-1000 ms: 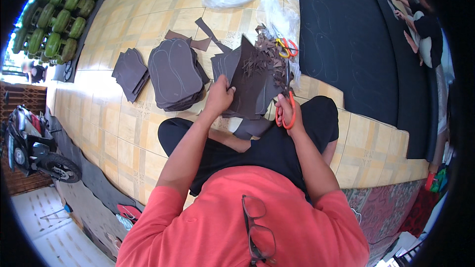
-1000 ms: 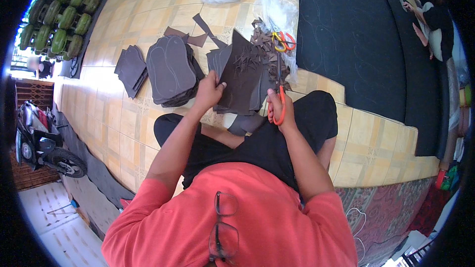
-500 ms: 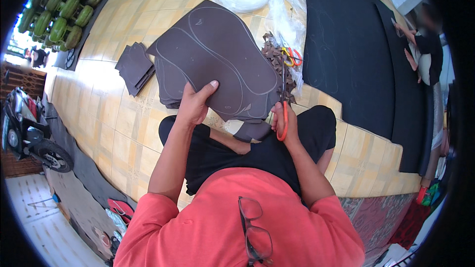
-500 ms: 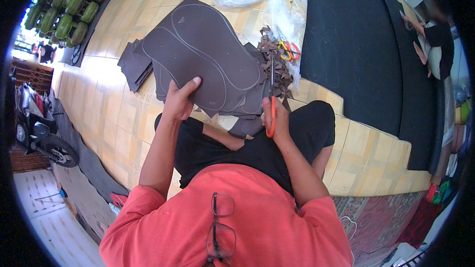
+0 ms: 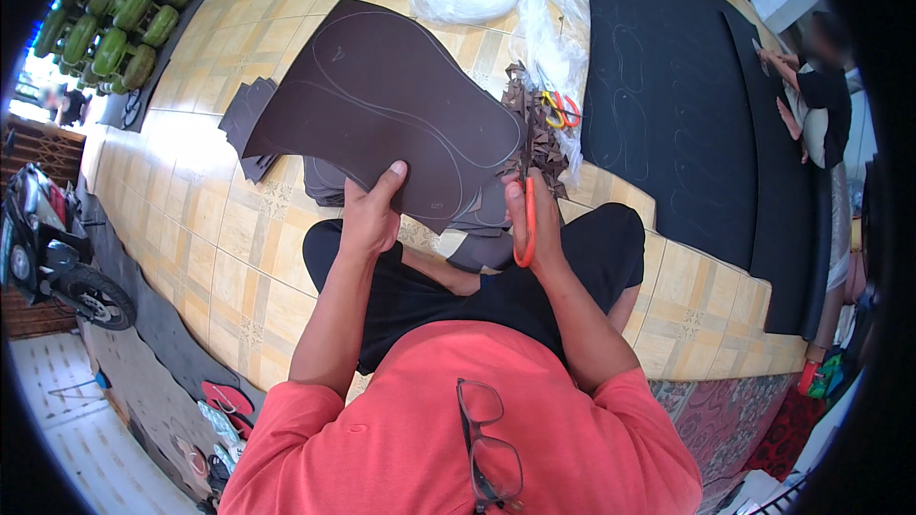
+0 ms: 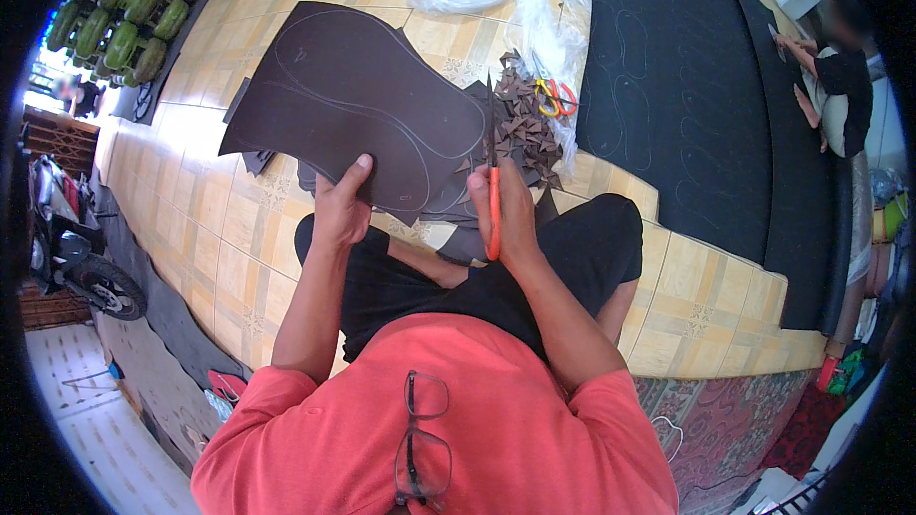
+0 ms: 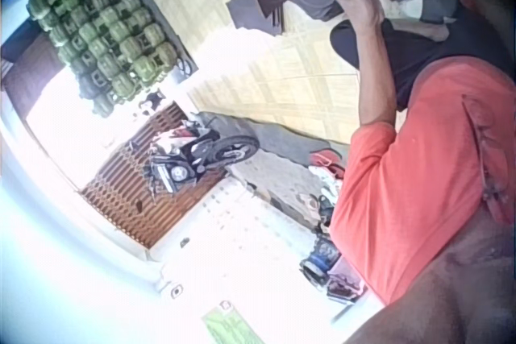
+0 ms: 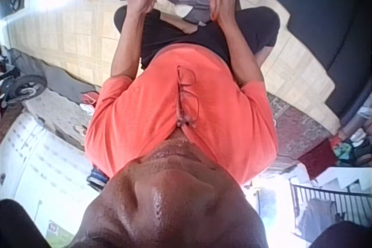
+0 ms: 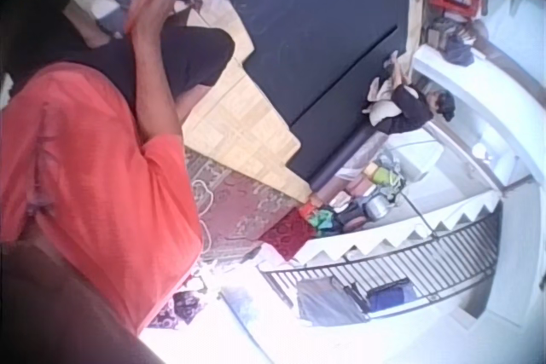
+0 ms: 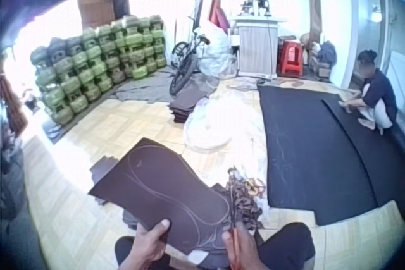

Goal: The person sits on the floor and uses red-handled scissors to cut dark brown material into shoe insole shapes. They repeatedly pick up a stack of material, cut along a pre-drawn outline, and place the finished pieces into a pile.

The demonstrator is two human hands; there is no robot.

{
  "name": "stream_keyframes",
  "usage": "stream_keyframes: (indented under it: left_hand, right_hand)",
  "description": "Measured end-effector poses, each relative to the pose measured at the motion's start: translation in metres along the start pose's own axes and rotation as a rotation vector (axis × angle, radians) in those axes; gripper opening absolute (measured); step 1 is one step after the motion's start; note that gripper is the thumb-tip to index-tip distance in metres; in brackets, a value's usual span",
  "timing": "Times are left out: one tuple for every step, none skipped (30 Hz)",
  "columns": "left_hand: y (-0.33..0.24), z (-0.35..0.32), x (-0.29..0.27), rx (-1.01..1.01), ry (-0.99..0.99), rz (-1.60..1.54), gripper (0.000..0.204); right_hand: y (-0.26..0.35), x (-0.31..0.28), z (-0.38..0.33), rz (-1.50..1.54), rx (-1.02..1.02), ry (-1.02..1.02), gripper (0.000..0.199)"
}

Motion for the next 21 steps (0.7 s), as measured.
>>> stream_keyframes:
  left_hand:
    - [0.000,-0.001,-0.001,-0.002,-0.004,-0.004,0.042]
    - [-0.001,-0.001,-0.002,-0.004,-0.009,-0.008,0.042]
    - [-0.001,-0.001,-0.003,-0.008,-0.003,-0.009,0.042]
    - [-0.001,-0.001,-0.003,-0.013,0.006,-0.014,0.042]
    - [-0.001,0.000,-0.002,-0.018,0.014,-0.019,0.042]
    - [0.000,-0.001,-0.003,-0.023,0.011,-0.023,0.042]
    - [0.001,-0.001,-0.003,-0.026,0.005,-0.023,0.042]
    - [0.001,-0.001,-0.004,-0.029,0.000,-0.024,0.042]
    - [0.001,-0.002,-0.005,-0.024,-0.002,-0.024,0.042]
    - [0.001,-0.001,-0.005,-0.020,-0.002,-0.025,0.043]
    - [0.001,-0.001,-0.006,-0.016,-0.003,-0.027,0.043]
    - [0.000,-0.001,-0.007,-0.015,-0.016,-0.023,0.044]
    - [-0.002,0.000,-0.009,-0.014,-0.030,-0.018,0.044]
    - [-0.003,0.001,-0.011,-0.012,-0.045,-0.014,0.044]
    - [-0.005,0.003,-0.013,-0.002,-0.046,-0.002,0.044]
    - [-0.010,0.006,-0.016,0.011,-0.049,0.016,0.043]
    - [-0.014,0.010,-0.020,0.024,-0.053,0.033,0.043]
    - [-0.018,0.014,-0.022,0.026,-0.038,0.055,0.042]
    - [-0.022,0.018,-0.025,0.030,-0.026,0.079,0.041]
    - [-0.026,0.022,-0.029,0.034,-0.014,0.103,0.041]
    - [-0.029,0.023,-0.035,0.017,-0.020,0.129,0.041]
  right_hand:
    - [0.001,0.001,0.001,0.010,0.004,0.006,0.027]
    - [0.001,0.002,0.001,0.019,0.008,0.013,0.027]
    - [0.002,0.003,0.002,0.029,0.012,0.019,0.027]
    - [0.002,0.003,0.002,0.026,0.006,0.022,0.027]
    - [0.003,0.003,0.002,0.023,-0.001,0.025,0.027]
    - [0.004,0.002,0.002,0.020,-0.008,0.029,0.027]
    - [0.005,0.002,0.002,0.014,-0.018,0.028,0.026]
    - [0.007,0.003,0.003,0.009,-0.029,0.027,0.026]
    - [0.008,0.003,0.003,0.003,-0.040,0.026,0.026]
    - [0.007,0.003,0.003,0.009,-0.031,0.030,0.027]
    - [0.005,0.003,0.002,0.015,-0.024,0.035,0.028]
    - [0.003,0.003,0.001,0.021,-0.016,0.040,0.029]
    - [0.001,0.004,0.000,0.004,0.002,0.061,0.031]
    - [-0.001,0.004,-0.001,-0.012,0.020,0.083,0.034]
    - [-0.004,0.004,-0.002,-0.015,0.029,0.112,0.037]
    - [-0.007,0.005,-0.003,-0.015,0.038,0.141,0.040]
    - [-0.010,0.006,-0.005,-0.001,0.040,0.178,0.044]
    - [-0.013,0.008,-0.007,0.013,0.041,0.216,0.050]
    - [-0.012,0.009,-0.008,0.023,0.048,0.231,0.050]
    - [-0.009,0.009,-0.011,0.032,0.055,0.246,0.050]
    - [-0.008,0.009,-0.013,0.042,0.062,0.261,0.050]
Point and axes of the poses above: each hand's wrist, its own z-axis towards the middle knuckle, its own x-axis out of the palm, y = z × x, the point moved 10 cm from there along z, towards the middle knuckle, and after that the axes turned 1 degree about -z, right-handed, at the moved point
